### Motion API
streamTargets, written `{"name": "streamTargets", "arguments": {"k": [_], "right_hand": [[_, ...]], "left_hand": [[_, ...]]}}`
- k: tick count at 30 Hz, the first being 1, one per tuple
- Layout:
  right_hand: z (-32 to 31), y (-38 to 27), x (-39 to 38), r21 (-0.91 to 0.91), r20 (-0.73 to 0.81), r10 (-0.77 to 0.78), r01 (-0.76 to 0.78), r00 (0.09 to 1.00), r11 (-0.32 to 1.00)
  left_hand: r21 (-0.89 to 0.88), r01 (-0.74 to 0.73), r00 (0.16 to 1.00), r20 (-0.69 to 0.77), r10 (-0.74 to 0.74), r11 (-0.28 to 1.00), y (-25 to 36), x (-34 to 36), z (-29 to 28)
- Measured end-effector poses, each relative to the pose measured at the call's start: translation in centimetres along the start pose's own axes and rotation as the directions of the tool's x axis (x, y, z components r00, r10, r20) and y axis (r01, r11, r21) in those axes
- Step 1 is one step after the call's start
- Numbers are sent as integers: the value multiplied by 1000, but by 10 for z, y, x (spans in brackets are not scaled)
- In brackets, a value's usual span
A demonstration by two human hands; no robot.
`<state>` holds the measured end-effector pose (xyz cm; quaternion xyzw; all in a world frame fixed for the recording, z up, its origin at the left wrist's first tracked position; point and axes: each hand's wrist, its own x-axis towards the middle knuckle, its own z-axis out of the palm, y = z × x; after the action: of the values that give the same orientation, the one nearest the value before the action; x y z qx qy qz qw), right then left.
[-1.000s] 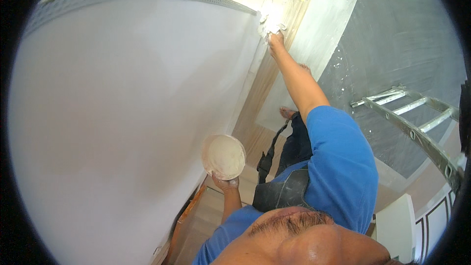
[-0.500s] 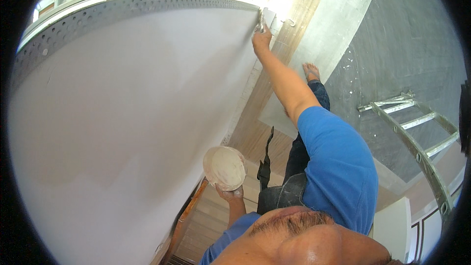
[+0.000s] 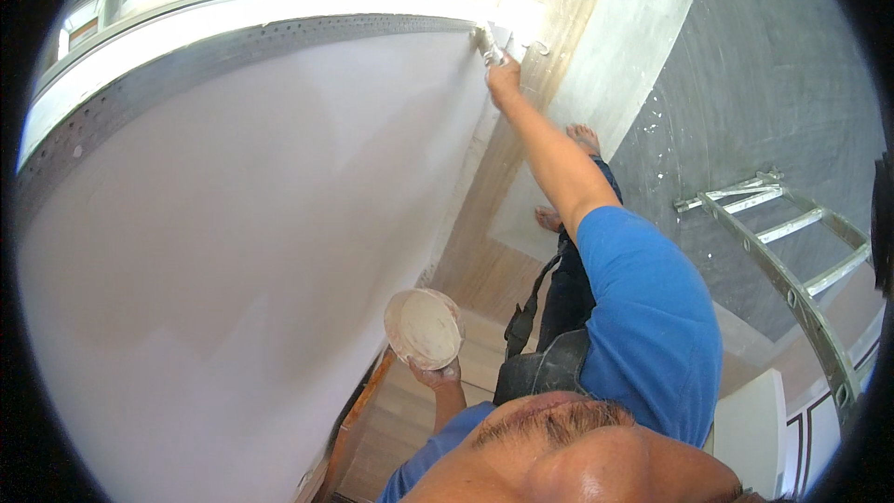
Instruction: The person applies a white plaster-like substance to a wall using a trowel and a small bucket. They mix the material on the floor, then apply it to the wall surface in smooth strokes.
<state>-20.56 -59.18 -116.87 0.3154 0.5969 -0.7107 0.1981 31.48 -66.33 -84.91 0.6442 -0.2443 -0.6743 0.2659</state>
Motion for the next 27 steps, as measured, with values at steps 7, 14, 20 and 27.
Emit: {"name": "streamTargets", "arguments": {"k": [7,14,20,27], "right_hand": [[-13,51,-20,-105,-59,-60,54,996,993],[-9,41,45,88,-196,-9,27,981,996],[7,42,-3,-100,5,26,-25,1000,995],[-15,43,31,-52,-117,-19,13,993,999]], "left_hand": [[-2,37,999,-11,-37,999,-7,2,8],[15,28,1000,-6,-28,1000,-5,-3,-2],[21,53,998,-27,-52,998,-4,-2,-3],[19,50,995,-82,-48,999,0,0,-1]]}}
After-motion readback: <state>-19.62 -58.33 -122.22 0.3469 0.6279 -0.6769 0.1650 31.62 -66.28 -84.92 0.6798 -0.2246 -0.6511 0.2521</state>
